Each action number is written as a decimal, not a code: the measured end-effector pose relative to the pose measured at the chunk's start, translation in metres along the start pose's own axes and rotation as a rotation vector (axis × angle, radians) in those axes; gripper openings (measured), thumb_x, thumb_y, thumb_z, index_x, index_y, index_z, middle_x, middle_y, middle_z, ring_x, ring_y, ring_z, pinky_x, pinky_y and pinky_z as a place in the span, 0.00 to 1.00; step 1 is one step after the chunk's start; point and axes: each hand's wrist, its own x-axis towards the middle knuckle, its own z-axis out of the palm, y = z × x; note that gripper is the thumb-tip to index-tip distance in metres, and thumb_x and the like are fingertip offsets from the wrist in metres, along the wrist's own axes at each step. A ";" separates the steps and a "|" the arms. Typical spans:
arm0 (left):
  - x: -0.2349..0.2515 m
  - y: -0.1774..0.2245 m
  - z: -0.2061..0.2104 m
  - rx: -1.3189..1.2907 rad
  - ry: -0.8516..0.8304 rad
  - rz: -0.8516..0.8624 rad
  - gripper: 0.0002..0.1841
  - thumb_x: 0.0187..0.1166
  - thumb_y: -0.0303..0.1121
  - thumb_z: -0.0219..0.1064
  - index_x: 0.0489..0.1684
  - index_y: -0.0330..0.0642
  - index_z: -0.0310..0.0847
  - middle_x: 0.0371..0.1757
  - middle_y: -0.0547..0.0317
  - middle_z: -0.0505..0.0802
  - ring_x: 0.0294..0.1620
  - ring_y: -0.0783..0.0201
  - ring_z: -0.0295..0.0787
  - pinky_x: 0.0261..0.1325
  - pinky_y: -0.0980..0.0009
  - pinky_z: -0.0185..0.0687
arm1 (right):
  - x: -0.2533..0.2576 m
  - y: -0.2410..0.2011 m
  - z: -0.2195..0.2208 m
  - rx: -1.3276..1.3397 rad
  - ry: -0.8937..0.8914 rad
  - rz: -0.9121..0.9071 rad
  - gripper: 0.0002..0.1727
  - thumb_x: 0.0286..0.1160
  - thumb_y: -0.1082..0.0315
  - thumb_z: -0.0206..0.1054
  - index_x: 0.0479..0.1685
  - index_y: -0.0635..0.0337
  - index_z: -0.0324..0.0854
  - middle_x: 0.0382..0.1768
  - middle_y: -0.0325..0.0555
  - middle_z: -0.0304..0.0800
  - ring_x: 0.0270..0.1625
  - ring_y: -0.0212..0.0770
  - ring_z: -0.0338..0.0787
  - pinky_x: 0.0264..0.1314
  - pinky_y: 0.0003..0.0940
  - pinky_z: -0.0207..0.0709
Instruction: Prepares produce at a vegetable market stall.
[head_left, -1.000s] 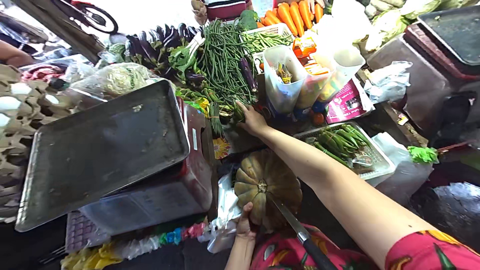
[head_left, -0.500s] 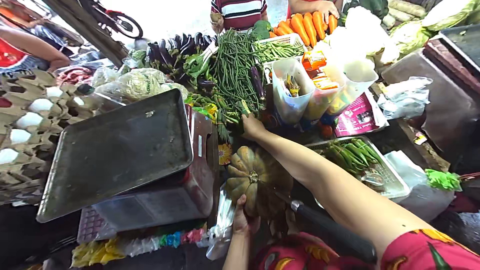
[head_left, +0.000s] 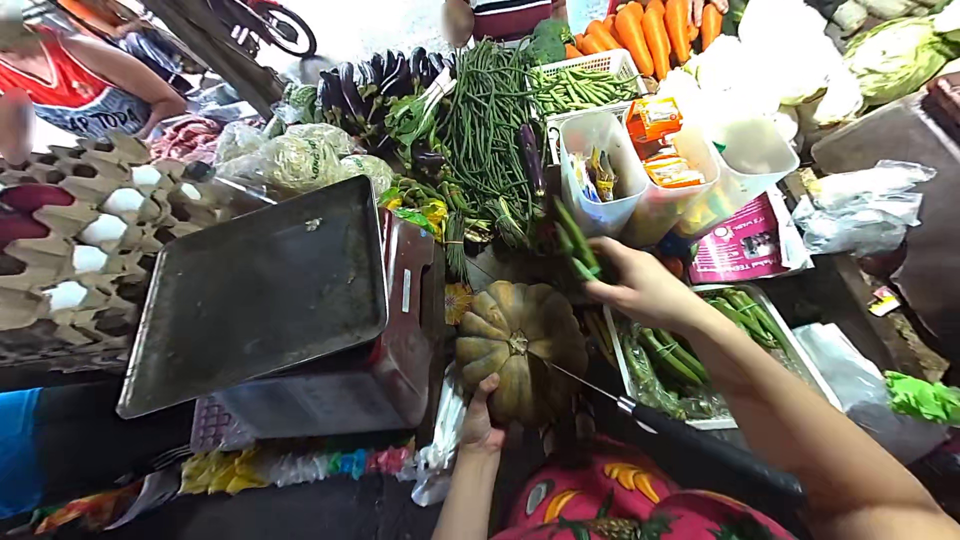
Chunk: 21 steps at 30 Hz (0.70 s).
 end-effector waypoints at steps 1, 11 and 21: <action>-0.001 0.002 0.005 0.004 0.008 -0.005 0.31 0.50 0.33 0.82 0.57 0.36 0.79 0.42 0.47 0.94 0.42 0.58 0.95 0.45 0.59 0.94 | -0.026 0.013 -0.013 -0.008 0.006 0.051 0.30 0.68 0.47 0.66 0.73 0.43 0.79 0.43 0.40 0.92 0.41 0.37 0.90 0.43 0.48 0.84; 0.017 0.032 0.053 0.158 -0.044 -0.049 0.17 0.77 0.31 0.66 0.61 0.36 0.77 0.47 0.44 0.92 0.46 0.54 0.93 0.49 0.56 0.92 | -0.144 0.055 -0.011 -0.544 0.061 0.455 0.39 0.62 0.58 0.83 0.75 0.67 0.77 0.65 0.77 0.81 0.63 0.80 0.84 0.58 0.78 0.75; 0.036 0.058 0.069 0.224 -0.031 -0.057 0.14 0.84 0.34 0.62 0.62 0.37 0.79 0.48 0.45 0.93 0.48 0.54 0.94 0.53 0.56 0.92 | 0.007 0.023 0.049 -0.727 -0.263 0.239 0.19 0.83 0.67 0.61 0.66 0.67 0.82 0.64 0.66 0.86 0.72 0.66 0.82 0.76 0.64 0.66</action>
